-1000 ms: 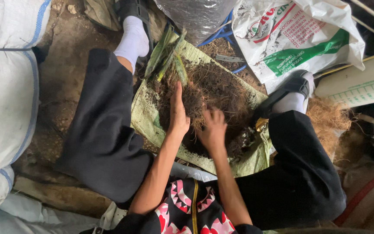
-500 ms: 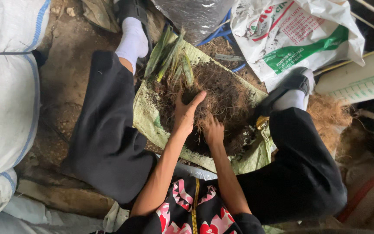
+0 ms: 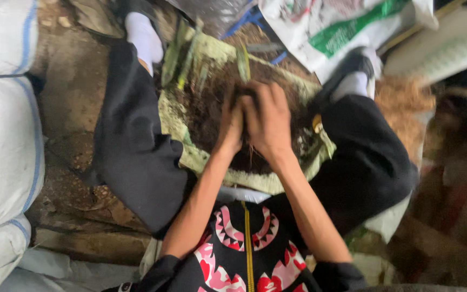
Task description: The person sits on the floor and uses both hands to separate and clean the roots of a small plant. They repeatedly pull apart the root ball, remove excess soil, and inspect the roots throughout the clip.
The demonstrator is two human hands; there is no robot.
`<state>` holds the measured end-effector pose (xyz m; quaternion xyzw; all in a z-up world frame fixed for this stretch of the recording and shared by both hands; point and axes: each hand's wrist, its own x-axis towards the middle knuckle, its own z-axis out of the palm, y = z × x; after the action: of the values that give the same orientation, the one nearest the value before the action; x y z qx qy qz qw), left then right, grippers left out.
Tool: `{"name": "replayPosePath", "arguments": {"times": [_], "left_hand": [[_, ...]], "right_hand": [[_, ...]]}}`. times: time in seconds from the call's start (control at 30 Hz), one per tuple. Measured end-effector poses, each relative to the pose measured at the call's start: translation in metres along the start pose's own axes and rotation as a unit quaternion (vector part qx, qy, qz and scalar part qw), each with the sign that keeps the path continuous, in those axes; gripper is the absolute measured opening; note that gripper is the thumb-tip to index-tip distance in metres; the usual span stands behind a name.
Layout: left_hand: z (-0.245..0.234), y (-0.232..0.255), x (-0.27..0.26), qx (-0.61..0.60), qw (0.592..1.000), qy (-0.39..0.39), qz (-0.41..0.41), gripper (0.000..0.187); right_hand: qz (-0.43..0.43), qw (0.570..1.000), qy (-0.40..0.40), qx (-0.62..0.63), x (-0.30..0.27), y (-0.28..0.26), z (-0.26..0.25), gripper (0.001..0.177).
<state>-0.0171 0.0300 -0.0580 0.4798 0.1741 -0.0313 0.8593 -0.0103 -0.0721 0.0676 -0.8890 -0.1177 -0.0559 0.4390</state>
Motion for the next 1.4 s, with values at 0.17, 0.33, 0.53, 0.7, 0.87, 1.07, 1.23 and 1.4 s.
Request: {"name": "replayPosePath", "arguments": {"times": [0.17,0.33,0.53,0.7,0.87,1.07,1.23,1.4], "left_hand": [[0.011,0.024,-0.016,-0.065,0.998,0.027,0.006,0.036],[0.031,0.068,-0.023,0.079,0.992,0.085,0.045,0.028],[0.044,0.061,-0.019,0.165,0.975,0.060,0.137,0.040],[0.029,0.035,-0.008,0.203,0.966,0.139,0.083,0.043],[0.021,0.017,0.000,0.198,0.971,0.097,0.093,0.046],[0.018,0.006,0.005,0.173,0.977,0.100,0.081,0.047],[0.009,-0.003,0.009,0.088,0.986,0.129,0.059,0.052],[-0.011,-0.013,0.009,0.207,0.965,0.147,0.061,0.050]], "right_hand": [[-0.025,0.991,0.127,-0.027,-0.009,-0.019,0.013,0.028],[0.014,0.961,0.235,0.143,-0.020,-0.006,0.041,0.026],[0.139,0.861,0.262,0.414,-0.017,0.010,0.068,0.048],[0.174,0.878,0.282,0.345,-0.014,0.023,0.075,0.043],[0.172,0.854,0.302,0.387,-0.006,0.036,0.082,0.040],[0.233,0.853,0.266,0.383,-0.011,0.041,0.083,0.039],[0.200,0.797,0.261,0.507,-0.004,0.055,0.092,0.040],[0.192,0.852,0.219,0.434,-0.015,0.062,0.102,0.048]]}}
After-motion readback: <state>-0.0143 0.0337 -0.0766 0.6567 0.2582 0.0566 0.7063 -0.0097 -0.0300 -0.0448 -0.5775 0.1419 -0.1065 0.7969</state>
